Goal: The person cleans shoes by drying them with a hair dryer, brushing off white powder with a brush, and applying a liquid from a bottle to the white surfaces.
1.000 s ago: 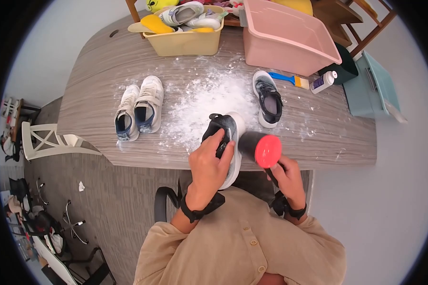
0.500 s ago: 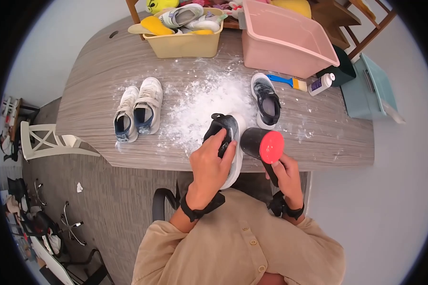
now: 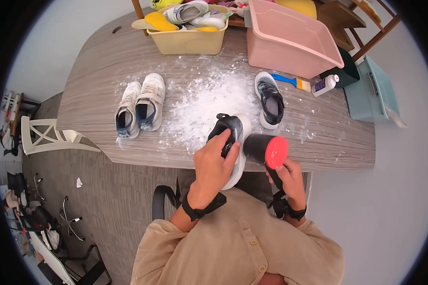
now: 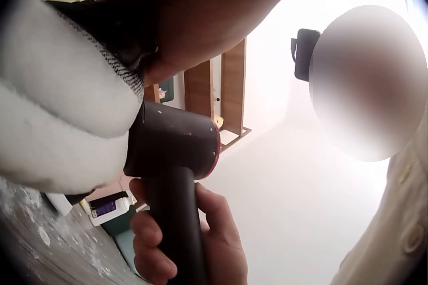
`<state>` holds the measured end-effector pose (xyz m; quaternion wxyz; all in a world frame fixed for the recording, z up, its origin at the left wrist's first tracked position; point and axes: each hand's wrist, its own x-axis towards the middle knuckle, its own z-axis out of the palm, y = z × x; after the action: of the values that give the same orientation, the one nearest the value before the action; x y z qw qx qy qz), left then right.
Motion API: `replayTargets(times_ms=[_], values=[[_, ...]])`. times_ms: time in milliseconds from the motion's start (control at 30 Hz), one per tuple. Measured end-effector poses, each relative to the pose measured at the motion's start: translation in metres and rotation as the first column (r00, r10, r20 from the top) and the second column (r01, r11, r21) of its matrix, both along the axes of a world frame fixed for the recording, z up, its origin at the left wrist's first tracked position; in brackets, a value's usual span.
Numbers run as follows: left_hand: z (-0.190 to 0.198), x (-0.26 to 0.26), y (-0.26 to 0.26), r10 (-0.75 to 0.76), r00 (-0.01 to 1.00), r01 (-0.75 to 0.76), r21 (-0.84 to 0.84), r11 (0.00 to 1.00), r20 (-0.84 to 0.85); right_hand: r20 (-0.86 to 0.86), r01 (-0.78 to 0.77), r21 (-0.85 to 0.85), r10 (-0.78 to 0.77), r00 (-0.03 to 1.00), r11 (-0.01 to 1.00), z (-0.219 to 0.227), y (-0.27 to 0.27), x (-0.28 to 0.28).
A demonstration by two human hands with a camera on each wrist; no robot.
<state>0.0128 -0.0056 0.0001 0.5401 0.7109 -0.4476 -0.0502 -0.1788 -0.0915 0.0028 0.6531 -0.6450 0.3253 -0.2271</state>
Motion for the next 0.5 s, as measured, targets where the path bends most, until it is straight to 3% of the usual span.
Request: replayTargets(times_ms=[133, 333, 433, 500], values=[[-0.005, 0.003, 0.001, 0.010, 1.000, -0.010, 0.009, 1.000, 0.004, -0.173, -0.189, -0.083, 0.172, 0.970, 0.979, 0.003, -0.003, -0.013], [0.008, 0.000, 0.003, -0.020, 0.995, 0.030, 0.105, 0.994, -0.099, -0.056, 0.121, -0.066, -0.125, 0.991, 0.990, -0.002, -0.007, 0.000], [0.007, 0.000, 0.005, -0.016, 0.992, 0.029, 0.108, 0.994, -0.125, -0.071, 0.016, -0.094, -0.023, 0.997, 0.995, 0.001, -0.007, -0.005], [0.000, 0.002, 0.003, -0.013, 0.998, 0.016, 0.047, 0.999, -0.061, -0.146, -0.123, -0.201, 0.094, 0.985, 0.972, 0.004, -0.007, -0.012]])
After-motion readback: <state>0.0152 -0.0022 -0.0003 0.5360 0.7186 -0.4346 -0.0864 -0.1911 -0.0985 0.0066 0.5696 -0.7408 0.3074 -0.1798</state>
